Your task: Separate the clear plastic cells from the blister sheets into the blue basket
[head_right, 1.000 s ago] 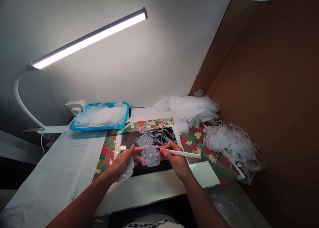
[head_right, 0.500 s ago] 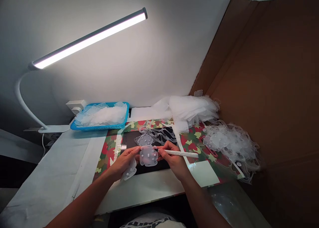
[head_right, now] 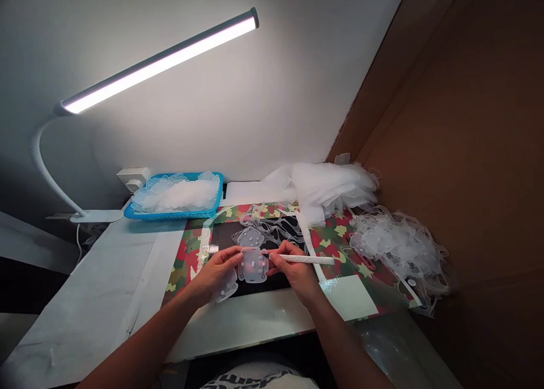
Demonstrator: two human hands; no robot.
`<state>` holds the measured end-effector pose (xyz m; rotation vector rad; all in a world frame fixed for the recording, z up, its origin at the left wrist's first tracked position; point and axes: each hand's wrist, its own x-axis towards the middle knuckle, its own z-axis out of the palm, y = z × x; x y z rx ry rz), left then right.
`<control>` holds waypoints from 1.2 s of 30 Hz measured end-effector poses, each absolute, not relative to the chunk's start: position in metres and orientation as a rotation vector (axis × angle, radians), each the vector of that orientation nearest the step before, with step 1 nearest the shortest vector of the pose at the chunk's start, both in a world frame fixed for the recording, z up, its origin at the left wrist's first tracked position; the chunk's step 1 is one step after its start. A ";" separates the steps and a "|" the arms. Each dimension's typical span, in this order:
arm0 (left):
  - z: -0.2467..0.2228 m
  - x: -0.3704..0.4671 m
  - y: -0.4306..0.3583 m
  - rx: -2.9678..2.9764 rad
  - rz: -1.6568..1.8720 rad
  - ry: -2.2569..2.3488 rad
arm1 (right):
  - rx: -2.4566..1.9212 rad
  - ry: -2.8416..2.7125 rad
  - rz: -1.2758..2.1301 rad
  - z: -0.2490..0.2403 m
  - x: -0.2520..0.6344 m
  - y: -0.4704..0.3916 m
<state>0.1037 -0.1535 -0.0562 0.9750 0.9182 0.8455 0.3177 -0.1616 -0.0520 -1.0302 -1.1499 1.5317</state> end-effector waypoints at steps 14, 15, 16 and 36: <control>-0.065 0.089 -0.158 2.508 0.207 1.738 | -1.164 -1.816 0.911 -0.080 0.275 -0.098; -0.068 0.092 -0.160 2.537 0.122 1.753 | -1.156 -1.822 0.889 -0.082 0.273 -0.099; -0.070 0.094 -0.161 2.554 0.052 1.764 | -1.149 -1.824 0.875 -0.084 0.272 -0.100; -0.070 0.100 -0.164 2.516 -0.109 1.795 | -1.224 -2.013 0.627 -0.083 0.254 -0.114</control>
